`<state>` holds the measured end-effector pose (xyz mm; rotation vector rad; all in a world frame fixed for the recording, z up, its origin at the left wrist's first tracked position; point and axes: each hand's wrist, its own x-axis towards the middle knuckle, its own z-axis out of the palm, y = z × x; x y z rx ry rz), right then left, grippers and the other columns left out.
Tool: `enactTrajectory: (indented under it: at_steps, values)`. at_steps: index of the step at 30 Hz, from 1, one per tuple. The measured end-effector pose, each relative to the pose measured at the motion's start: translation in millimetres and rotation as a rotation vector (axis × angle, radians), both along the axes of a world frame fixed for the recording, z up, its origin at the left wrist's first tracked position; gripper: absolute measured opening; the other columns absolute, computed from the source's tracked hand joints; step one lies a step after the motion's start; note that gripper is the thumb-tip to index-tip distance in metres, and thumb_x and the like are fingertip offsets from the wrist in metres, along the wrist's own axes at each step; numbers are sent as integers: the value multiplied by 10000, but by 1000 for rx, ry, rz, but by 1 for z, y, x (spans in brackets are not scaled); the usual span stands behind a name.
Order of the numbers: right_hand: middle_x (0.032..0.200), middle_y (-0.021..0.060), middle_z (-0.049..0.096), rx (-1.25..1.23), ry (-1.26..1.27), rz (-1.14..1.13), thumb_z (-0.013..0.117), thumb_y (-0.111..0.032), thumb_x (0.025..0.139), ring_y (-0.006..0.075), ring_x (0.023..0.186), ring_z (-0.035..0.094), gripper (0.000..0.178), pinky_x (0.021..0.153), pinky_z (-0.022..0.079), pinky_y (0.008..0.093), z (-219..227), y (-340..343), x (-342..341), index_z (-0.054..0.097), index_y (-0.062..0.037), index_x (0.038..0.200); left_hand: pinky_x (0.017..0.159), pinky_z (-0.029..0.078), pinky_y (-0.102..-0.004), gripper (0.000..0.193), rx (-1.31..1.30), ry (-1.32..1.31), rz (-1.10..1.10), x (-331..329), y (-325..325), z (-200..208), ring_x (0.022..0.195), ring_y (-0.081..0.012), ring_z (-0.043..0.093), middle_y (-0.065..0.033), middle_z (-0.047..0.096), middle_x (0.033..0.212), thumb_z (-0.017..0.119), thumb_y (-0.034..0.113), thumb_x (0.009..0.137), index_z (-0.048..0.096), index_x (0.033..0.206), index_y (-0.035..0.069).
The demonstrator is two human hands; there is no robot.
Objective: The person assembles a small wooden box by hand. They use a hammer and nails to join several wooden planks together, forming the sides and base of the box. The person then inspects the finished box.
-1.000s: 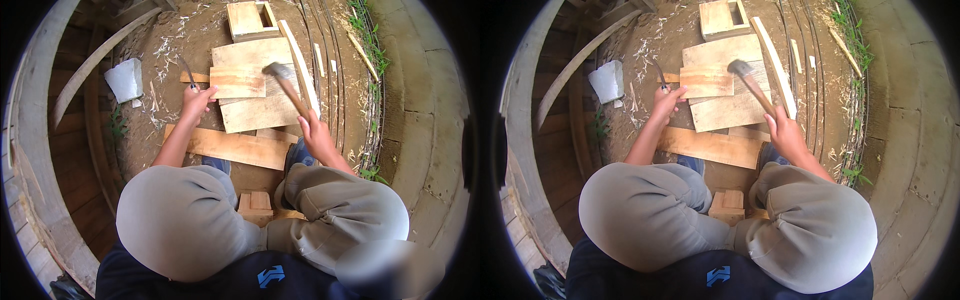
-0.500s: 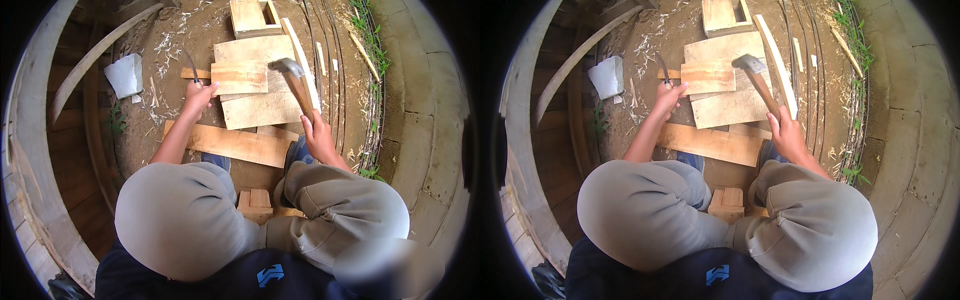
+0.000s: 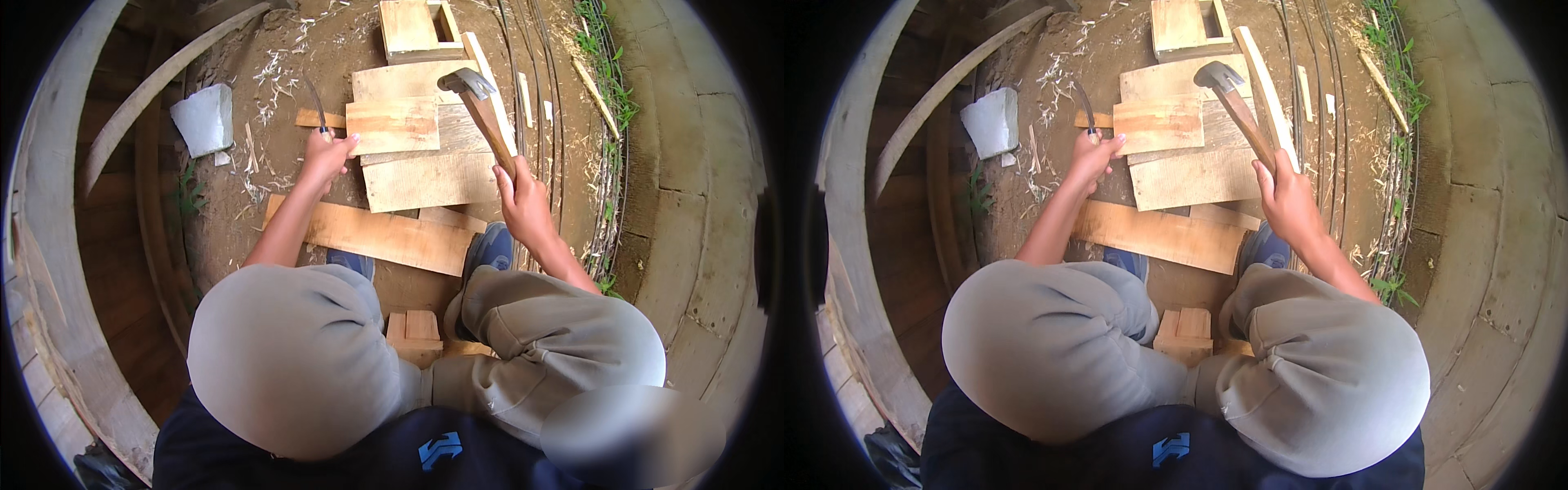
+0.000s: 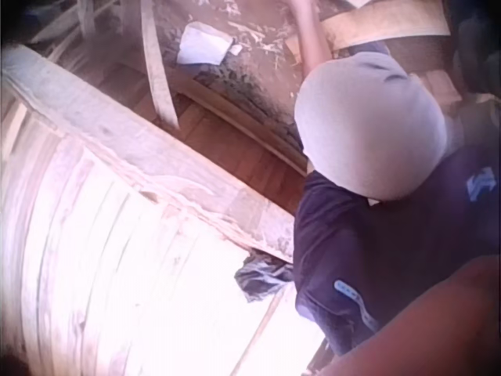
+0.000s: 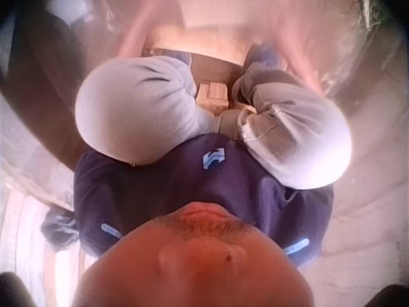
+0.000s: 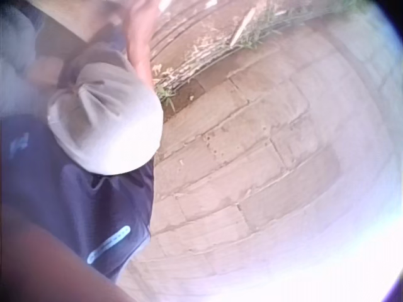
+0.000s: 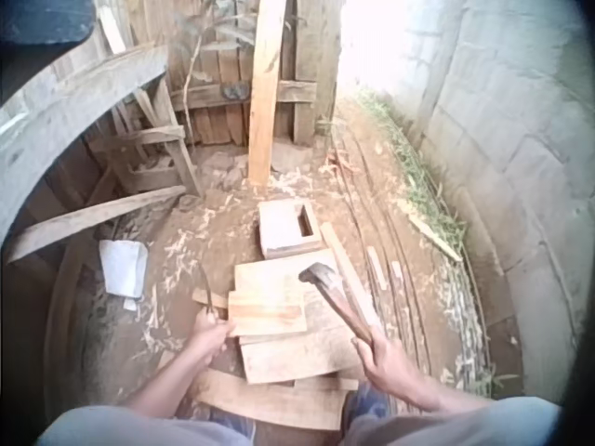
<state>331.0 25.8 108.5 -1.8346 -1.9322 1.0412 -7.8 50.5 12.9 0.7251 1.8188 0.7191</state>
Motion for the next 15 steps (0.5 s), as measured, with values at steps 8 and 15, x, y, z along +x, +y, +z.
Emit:
enactTrajectory:
  at_steps: [8, 15]
  values:
    - [724, 337, 620, 25, -37, 15, 538, -316, 1048, 573, 741, 600, 316, 648, 456, 615, -1, 2, -13, 474, -7, 1023, 502, 493, -272, 583, -1, -15, -25, -4, 5, -9, 774, -146, 633, -116, 628, 987, 803, 201, 879, 439, 1254, -56]
    - [754, 351, 625, -11, -16, -22, 527, -314, 1052, 574, 767, 603, 323, 665, 457, 610, 2, 11, -17, 483, 4, 1020, 510, 498, -277, 544, -50, -14, -37, -4, -4, -7, 773, -143, 634, -114, 638, 995, 793, 198, 886, 444, 1227, -42]
